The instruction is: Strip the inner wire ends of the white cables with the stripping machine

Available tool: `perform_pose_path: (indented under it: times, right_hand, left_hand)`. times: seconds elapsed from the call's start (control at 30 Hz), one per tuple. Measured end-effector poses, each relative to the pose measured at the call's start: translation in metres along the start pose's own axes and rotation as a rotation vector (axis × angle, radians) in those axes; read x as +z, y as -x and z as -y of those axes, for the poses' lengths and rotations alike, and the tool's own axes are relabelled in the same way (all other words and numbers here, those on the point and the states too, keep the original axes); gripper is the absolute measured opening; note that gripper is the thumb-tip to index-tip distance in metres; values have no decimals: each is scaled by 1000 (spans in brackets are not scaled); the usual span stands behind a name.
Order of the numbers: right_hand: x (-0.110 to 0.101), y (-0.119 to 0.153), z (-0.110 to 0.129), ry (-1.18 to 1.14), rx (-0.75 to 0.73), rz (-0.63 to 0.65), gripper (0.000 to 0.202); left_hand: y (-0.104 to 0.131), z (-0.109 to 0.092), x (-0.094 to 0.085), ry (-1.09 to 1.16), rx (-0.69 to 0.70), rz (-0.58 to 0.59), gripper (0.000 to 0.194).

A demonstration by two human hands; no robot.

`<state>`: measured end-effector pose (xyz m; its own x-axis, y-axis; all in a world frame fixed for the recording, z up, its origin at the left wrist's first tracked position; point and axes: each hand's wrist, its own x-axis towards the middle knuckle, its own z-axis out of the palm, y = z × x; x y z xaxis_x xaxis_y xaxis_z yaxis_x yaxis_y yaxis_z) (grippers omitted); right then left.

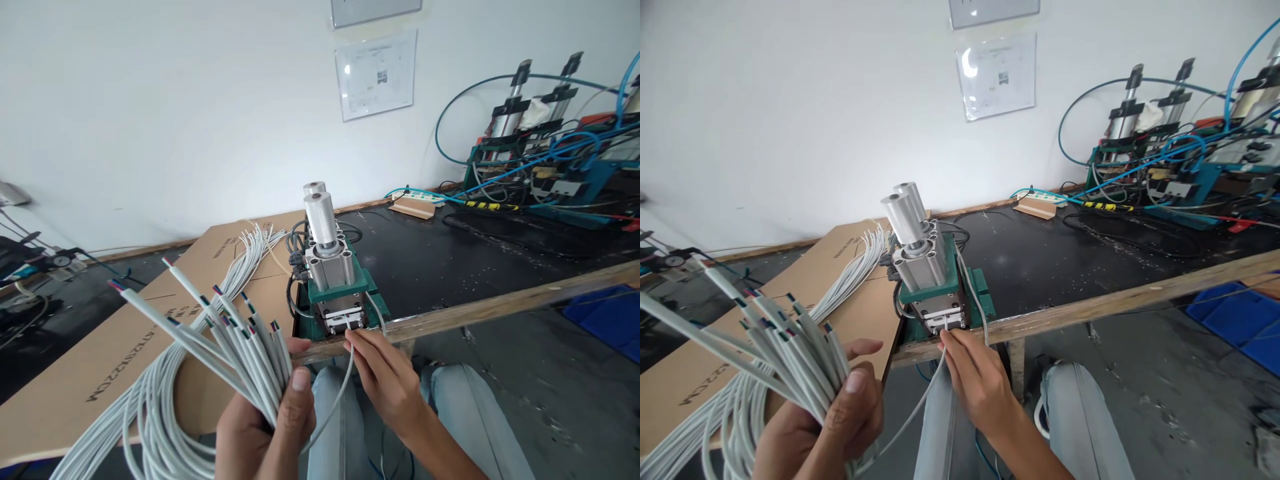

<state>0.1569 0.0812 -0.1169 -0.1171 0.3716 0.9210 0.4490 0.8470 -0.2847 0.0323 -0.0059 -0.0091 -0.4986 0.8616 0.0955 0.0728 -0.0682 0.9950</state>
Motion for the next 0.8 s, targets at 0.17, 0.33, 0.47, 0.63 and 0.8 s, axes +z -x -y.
perform_pose_path:
  times: [0.17,0.33,0.47,0.63,0.8]
  right_hand:
    - [4,-1,-5,-20,24,-6,42]
    - [8,-2,-7,5,-6,-37,34]
    - [9,-1,-7,25,-7,-33,29]
    - [8,0,-7,35,-9,-27,26]
    - [7,1,-5,25,3,-6,27]
  left_hand:
    - [-6,1,4,125,49,-1,51]
    - [-6,4,5,187,55,-12,44]
    - [-6,9,2,212,24,3,43]
    - [-4,8,-1,217,-10,24,43]
    - [-5,8,-4,188,12,39,43]
